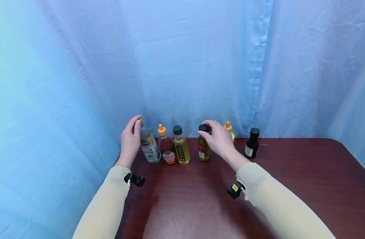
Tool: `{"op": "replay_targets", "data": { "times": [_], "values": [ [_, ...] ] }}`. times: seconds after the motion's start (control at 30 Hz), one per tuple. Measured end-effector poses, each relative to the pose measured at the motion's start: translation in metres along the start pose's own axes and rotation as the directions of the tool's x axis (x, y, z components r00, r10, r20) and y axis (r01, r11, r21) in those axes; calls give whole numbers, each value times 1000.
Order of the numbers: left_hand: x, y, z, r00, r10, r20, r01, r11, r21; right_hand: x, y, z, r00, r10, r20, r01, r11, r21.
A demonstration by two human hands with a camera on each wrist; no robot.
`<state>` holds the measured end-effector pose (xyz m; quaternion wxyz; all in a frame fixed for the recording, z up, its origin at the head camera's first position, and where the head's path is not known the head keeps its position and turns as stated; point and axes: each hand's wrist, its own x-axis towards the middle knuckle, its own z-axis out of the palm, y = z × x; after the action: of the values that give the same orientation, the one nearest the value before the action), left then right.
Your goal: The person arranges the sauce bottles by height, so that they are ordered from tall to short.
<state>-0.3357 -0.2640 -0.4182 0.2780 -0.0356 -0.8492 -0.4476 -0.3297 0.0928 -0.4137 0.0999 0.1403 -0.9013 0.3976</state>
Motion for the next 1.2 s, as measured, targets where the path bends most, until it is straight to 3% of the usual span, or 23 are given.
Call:
{"op": "replay_targets", "data": {
  "times": [1.2],
  "values": [
    [-1, 0, 1, 1000, 12, -4, -12, 1000, -20, -6, -12, 18, 998, -55, 31, 54, 998, 29]
  ]
}}
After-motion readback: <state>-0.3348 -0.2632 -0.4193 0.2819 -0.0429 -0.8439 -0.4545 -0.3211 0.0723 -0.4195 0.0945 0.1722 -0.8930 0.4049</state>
